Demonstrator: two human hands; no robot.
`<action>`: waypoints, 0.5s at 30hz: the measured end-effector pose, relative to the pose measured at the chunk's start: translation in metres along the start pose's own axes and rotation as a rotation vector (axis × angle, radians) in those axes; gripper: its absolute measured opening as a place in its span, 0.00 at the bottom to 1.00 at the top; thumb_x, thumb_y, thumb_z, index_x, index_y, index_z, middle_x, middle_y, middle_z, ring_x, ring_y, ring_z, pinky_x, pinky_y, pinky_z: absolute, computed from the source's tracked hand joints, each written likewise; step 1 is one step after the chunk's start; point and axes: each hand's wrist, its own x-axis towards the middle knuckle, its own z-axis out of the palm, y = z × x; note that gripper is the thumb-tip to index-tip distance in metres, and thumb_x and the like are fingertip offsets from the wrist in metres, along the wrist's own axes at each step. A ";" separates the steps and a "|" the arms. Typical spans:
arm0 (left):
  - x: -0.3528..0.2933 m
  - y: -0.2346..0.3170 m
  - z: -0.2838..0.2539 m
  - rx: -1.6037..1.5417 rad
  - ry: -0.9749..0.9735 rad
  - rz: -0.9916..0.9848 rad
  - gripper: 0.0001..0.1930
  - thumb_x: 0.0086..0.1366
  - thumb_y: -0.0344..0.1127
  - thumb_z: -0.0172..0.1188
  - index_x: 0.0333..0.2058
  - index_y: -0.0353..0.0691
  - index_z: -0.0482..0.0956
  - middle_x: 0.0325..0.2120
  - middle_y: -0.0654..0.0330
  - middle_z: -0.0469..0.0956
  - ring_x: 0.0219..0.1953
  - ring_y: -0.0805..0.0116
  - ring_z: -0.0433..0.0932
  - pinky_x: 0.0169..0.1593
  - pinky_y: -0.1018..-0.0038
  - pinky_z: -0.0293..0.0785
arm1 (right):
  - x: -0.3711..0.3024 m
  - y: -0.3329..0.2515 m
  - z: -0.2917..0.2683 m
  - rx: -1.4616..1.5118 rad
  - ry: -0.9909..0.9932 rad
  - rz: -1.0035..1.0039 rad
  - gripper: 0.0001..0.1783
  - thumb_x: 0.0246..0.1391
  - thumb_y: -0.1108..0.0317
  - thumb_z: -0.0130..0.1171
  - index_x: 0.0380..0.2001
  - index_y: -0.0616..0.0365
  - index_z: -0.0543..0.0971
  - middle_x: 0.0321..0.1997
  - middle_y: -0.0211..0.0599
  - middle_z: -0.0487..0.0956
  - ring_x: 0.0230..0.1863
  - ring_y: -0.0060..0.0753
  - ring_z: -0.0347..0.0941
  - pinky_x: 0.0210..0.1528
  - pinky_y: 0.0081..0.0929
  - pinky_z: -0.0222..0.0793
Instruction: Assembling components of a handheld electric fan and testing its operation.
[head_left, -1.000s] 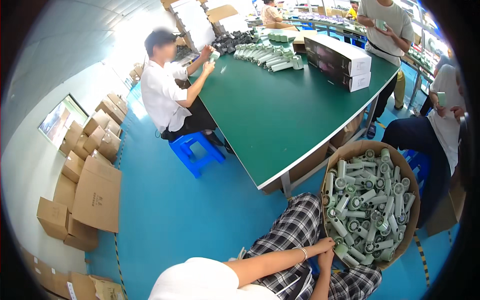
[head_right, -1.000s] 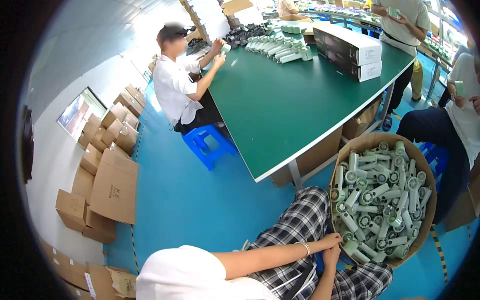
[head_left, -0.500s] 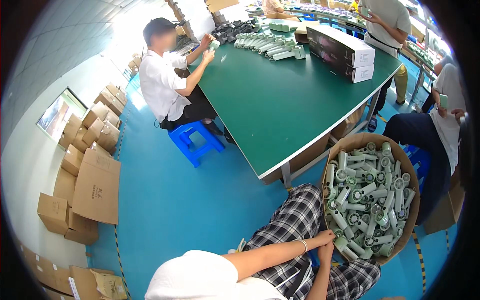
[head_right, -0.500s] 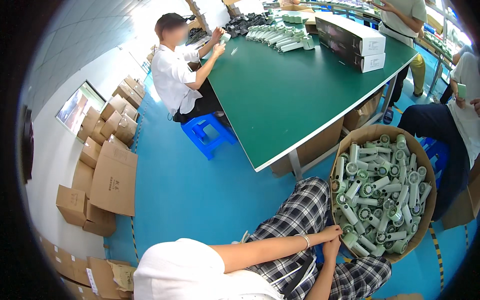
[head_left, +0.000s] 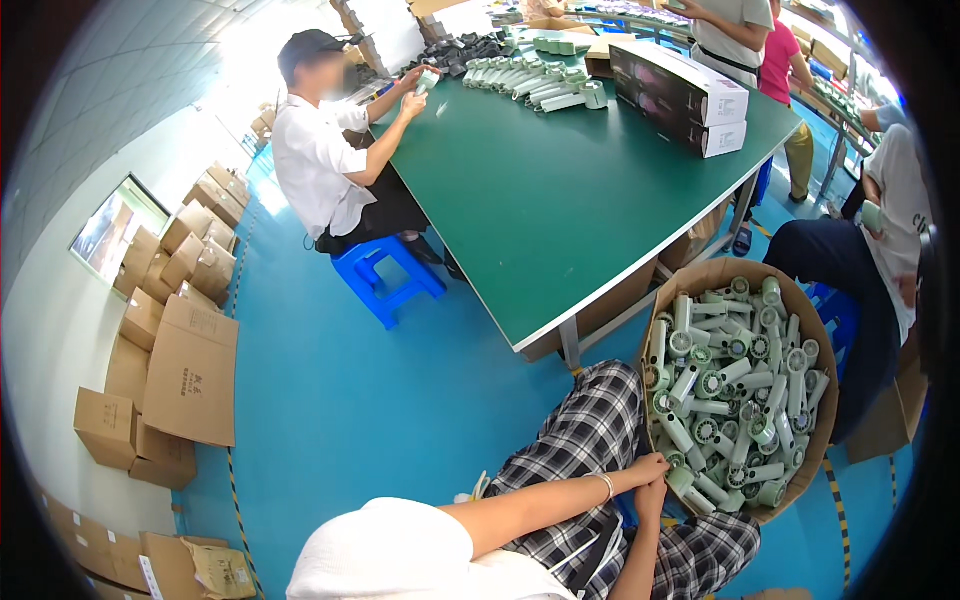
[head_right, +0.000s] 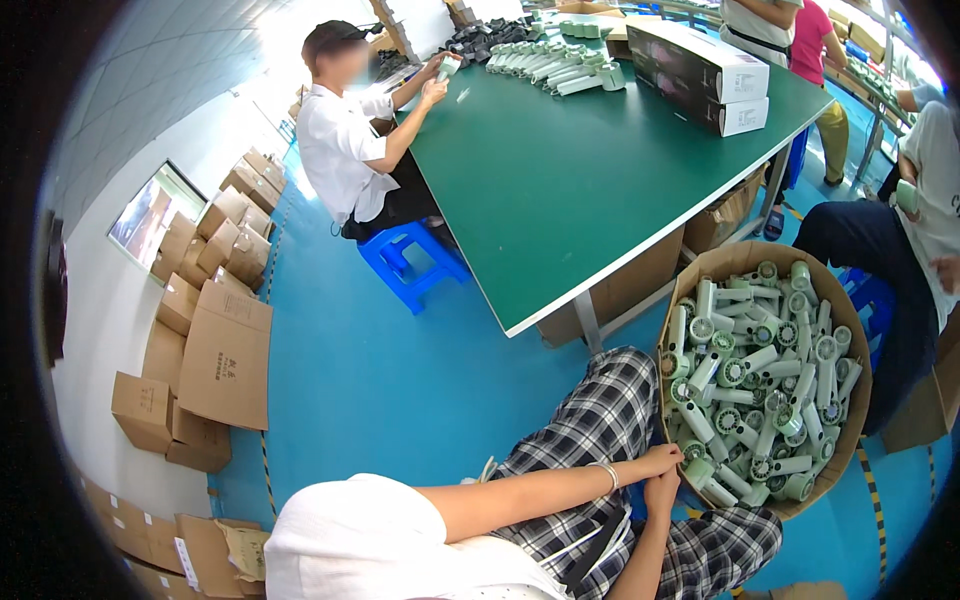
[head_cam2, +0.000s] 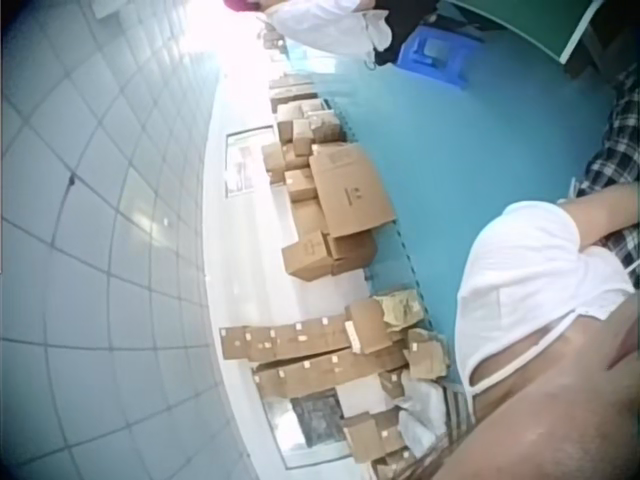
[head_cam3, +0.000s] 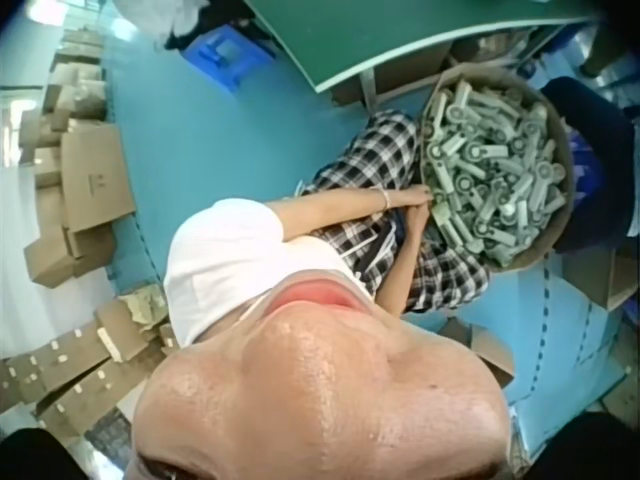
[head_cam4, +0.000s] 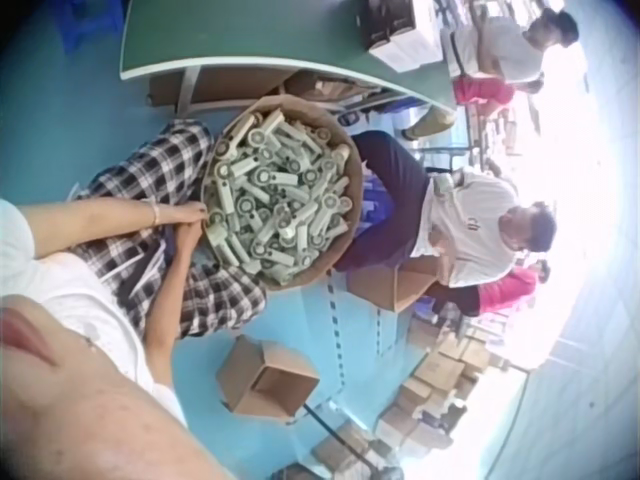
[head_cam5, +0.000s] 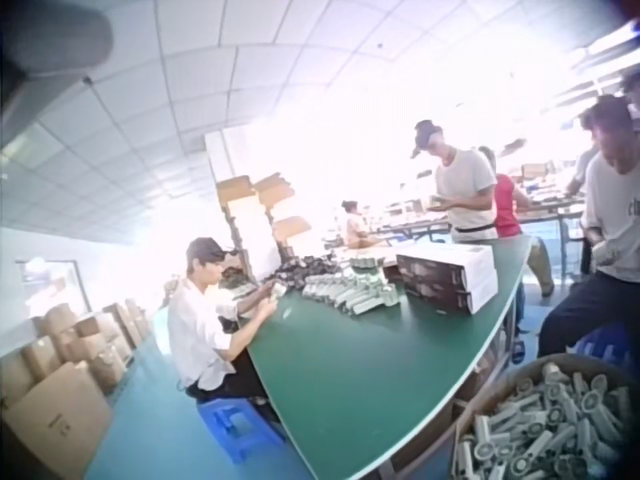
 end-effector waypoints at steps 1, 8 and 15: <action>-0.001 0.000 0.001 0.007 0.036 0.045 0.17 0.61 0.45 0.53 0.36 0.34 0.76 0.36 0.47 0.79 0.40 0.51 0.78 0.43 0.62 0.72 | 0.000 0.001 0.000 -0.002 0.000 0.003 0.23 0.55 0.63 0.49 0.52 0.62 0.70 0.50 0.56 0.75 0.53 0.59 0.69 0.50 0.46 0.65; -0.002 -0.004 -0.001 -0.006 0.073 0.086 0.18 0.61 0.46 0.54 0.36 0.34 0.76 0.35 0.48 0.79 0.39 0.52 0.78 0.43 0.62 0.72 | -0.002 -0.006 0.000 0.040 0.008 0.005 0.22 0.54 0.65 0.50 0.51 0.63 0.70 0.49 0.57 0.75 0.52 0.58 0.70 0.50 0.44 0.66; -0.010 0.008 0.008 -0.027 0.000 0.071 0.17 0.61 0.44 0.53 0.36 0.33 0.76 0.33 0.48 0.79 0.36 0.52 0.79 0.40 0.62 0.72 | -0.001 0.011 -0.005 -0.008 0.033 0.024 0.21 0.55 0.67 0.49 0.51 0.64 0.70 0.48 0.58 0.75 0.52 0.60 0.69 0.49 0.46 0.66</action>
